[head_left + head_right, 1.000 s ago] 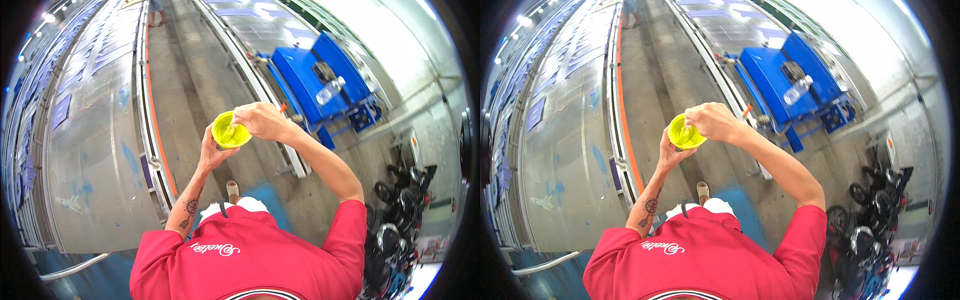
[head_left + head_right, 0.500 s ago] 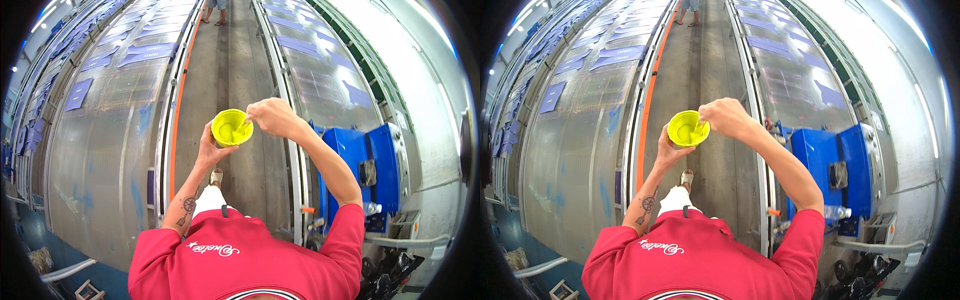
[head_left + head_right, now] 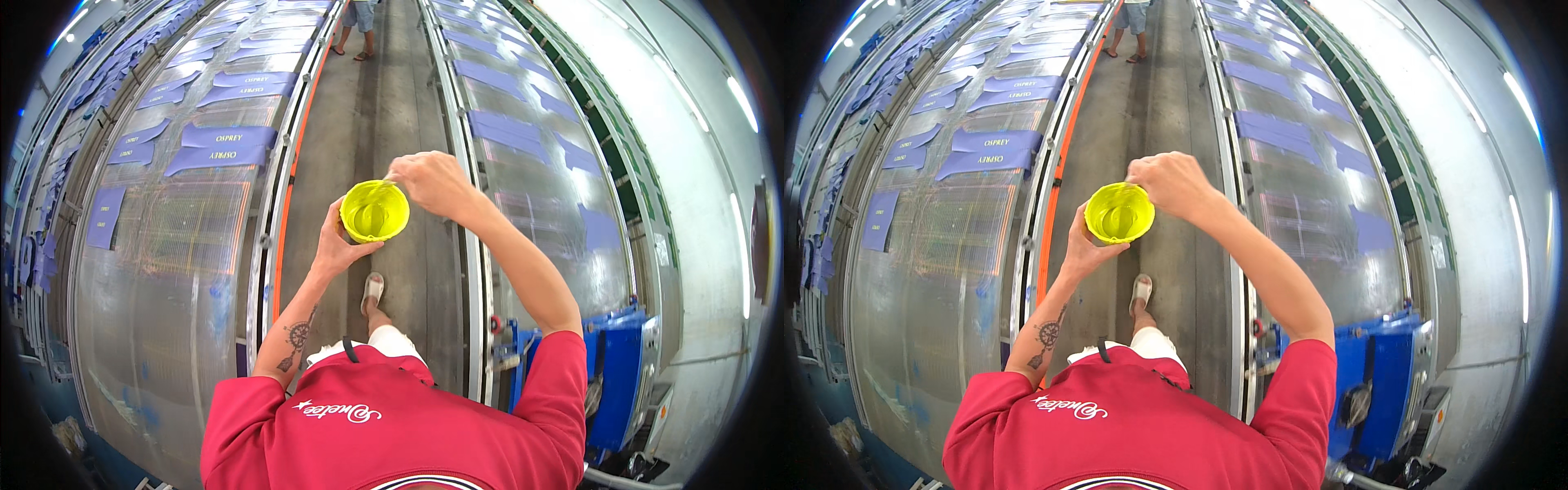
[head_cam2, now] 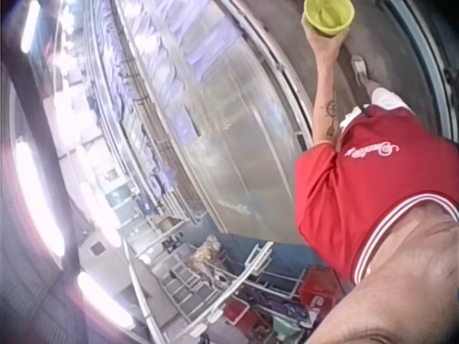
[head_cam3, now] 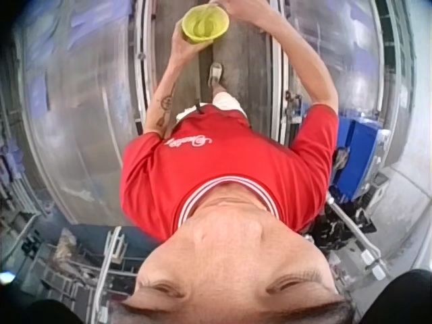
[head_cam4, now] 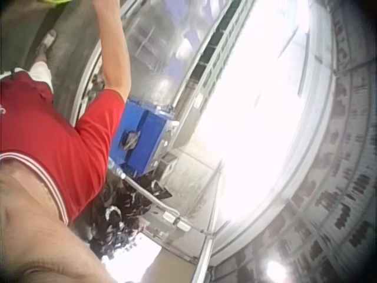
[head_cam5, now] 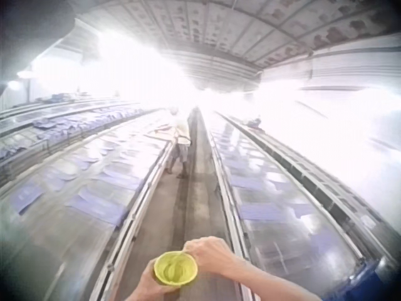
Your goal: The person receives a cup of yellow ink and a spatula, then walks along a production line to assist a coworker by pouring ink onto a screen printing frame. The person later returns to the mixing station and scrapes a small piece of material from a dark sheet.
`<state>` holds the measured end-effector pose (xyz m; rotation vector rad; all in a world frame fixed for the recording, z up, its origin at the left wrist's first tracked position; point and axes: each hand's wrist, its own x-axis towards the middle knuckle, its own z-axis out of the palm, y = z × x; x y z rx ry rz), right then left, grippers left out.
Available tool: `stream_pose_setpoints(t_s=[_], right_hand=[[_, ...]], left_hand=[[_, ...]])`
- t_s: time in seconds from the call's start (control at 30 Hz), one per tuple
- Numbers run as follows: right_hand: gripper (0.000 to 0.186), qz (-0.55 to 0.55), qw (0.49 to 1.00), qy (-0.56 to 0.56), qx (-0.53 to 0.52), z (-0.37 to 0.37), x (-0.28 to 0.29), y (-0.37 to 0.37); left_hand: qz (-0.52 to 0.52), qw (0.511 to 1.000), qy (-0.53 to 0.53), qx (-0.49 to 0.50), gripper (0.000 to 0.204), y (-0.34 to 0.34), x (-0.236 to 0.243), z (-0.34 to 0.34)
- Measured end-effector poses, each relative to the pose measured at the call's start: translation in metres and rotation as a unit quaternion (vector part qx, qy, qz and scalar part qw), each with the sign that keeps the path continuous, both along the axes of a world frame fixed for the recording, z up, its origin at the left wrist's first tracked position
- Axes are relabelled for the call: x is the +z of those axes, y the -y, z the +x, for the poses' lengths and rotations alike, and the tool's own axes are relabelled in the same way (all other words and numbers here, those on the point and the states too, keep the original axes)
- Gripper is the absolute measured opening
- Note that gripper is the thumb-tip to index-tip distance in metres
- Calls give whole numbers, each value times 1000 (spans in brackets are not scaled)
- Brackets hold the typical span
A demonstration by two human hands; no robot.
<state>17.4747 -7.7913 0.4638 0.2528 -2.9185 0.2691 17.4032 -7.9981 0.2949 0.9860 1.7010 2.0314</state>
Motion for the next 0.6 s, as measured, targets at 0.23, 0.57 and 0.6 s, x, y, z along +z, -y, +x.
stream_pose_setpoints(t_s=[0.23, 0.57, 0.6], right_hand=[[10, -38, 998, -26, 52, -158, -6, -127], [18, -16, 996, -22, 81, -385, -12, -319], [19, 9, 996, -51, 71, -407, -15, -342]], left_hand=[[-9, 999, -14, 31, 100, -136, -6, -151], [-17, 999, 12, 47, 102, -311, -7, -359], [-12, 998, 13, 54, 102, -326, -10, -384]])
